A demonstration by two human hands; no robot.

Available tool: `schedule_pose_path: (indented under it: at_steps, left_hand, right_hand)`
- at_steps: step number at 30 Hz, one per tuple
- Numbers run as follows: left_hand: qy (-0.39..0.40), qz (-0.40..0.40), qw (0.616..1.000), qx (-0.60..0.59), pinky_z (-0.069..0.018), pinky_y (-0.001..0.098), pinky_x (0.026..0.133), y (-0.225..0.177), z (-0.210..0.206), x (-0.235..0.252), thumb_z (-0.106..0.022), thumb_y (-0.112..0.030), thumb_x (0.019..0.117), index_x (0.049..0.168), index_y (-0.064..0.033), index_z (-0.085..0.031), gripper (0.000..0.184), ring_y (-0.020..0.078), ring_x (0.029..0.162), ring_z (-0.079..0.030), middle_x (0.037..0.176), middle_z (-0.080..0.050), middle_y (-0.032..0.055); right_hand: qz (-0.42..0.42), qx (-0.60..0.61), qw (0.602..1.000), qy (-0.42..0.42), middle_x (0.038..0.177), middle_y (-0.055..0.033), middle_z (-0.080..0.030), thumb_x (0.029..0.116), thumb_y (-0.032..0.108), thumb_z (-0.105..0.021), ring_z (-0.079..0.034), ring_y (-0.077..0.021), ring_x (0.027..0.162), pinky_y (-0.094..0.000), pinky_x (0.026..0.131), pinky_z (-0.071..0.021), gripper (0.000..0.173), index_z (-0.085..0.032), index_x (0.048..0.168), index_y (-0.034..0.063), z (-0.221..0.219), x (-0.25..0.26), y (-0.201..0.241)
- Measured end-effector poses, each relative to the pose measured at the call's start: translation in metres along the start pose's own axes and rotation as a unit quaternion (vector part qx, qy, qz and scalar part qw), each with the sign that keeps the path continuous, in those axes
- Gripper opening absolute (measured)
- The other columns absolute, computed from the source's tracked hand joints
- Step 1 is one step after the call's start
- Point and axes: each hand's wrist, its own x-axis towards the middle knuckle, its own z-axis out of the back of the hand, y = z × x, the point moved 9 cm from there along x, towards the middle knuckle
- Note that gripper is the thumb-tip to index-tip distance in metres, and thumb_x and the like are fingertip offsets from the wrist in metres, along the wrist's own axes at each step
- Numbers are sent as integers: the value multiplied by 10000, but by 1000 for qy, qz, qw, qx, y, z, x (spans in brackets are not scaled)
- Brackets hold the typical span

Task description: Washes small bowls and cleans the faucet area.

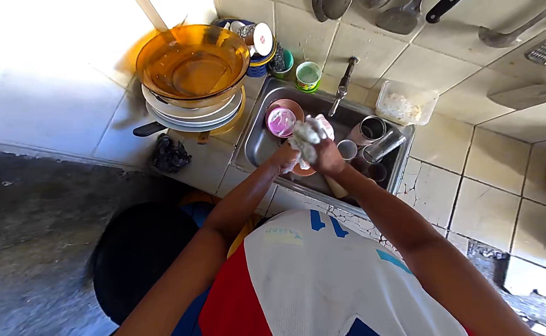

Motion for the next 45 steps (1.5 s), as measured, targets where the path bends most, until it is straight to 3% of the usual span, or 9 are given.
schedule_pose_path:
  at_steps: [5, 12, 15, 18, 24, 31, 36, 40, 45]
  left_hand:
    - [57, -41, 996, 62, -553, 269, 857, -18, -5, -5, -536, 16, 965, 1214, -9, -587, 255, 66, 941, -631, 1040, -654, 31]
    - [71, -39, 997, 11, -554, 287, 917, 4, 0, -12, -552, -39, 979, 1239, 8, -590, 268, 80, 979, -643, 1073, -671, 44]
    - [38, 12, 995, 95, -562, 307, 857, 6, 13, 0, -631, -2, 941, 1197, 14, -603, 257, 106, 923, -648, 1033, -671, 73]
    - [-5, 22, 962, 272, -521, 395, 965, -14, 1, 15, -703, -26, 912, 1215, 55, -631, 322, 209, 1061, -638, 1151, -672, 178]
    - [-62, -81, 986, 130, -554, 300, 905, -28, 5, 7, -665, -22, 927, 1195, 49, -631, 279, 115, 983, -650, 1070, -682, 115]
    - [-10, 39, 961, 273, -518, 405, 970, -10, -6, 15, -704, -66, 931, 1247, 38, -624, 342, 209, 1078, -636, 1173, -670, 172]
    - [-178, -40, 977, 113, -540, 390, 980, -24, 19, 26, -699, -97, 952, 1205, 45, -649, 295, 202, 1091, -650, 1160, -687, 168]
    - [-256, -39, 953, -156, -556, 437, 974, 1, 39, 27, -540, -258, 1065, 1347, -56, -575, 349, 210, 1144, -642, 1249, -663, 120]
    - [-286, 25, 900, -326, -497, 445, 1007, 23, 27, 21, -316, -380, 1118, 1446, -128, -447, 434, 209, 1215, -556, 1352, -560, 102]
  right_hand:
    - [-17, 160, 983, -87, 1243, -198, -695, 807, 206, -743, -637, -255, 1221, -429, 1072, -499, 511, -664, 1225, -77, 24, 20, -33]
    - [-299, 603, 723, -156, 926, 16, -685, 1099, 346, -295, -673, -95, 866, -328, 758, -590, 347, -589, 1130, 165, -23, 3, -135]
    - [-316, 288, 903, -42, 1293, -186, -650, 1063, 120, -488, -614, -239, 1212, -421, 1061, -492, 335, -594, 1339, -36, -9, 10, -120]
    - [-216, 13, 971, 103, 1263, -325, -643, 878, 189, -745, -594, -487, 1240, -671, 1050, -444, 461, -654, 1250, -68, -4, 37, -46]
    - [-316, 419, 844, -110, 1193, -88, -654, 1084, 199, -430, -630, -102, 1035, -298, 896, -544, 353, -571, 1349, 13, 4, 25, -118]
    - [-276, 42, 949, 146, 1242, -302, -655, 955, 238, -675, -606, -470, 1222, -698, 1016, -444, 383, -666, 1229, -31, -5, 38, -65]
    - [-230, 369, 901, -6, 1143, -63, -705, 1058, 195, -518, -653, -87, 1013, -298, 912, -546, 294, -672, 1245, 28, -6, 49, -94]
    - [-233, 398, 871, -170, 1287, -144, -653, 1046, 174, -475, -621, -119, 1181, -306, 1040, -517, 383, -581, 1351, -33, -9, -5, -105]
    - [-146, 32, 972, -182, 1268, -330, -631, 914, 316, -734, -600, -439, 1248, -539, 1099, -462, 594, -592, 1273, -136, -26, -35, -34]
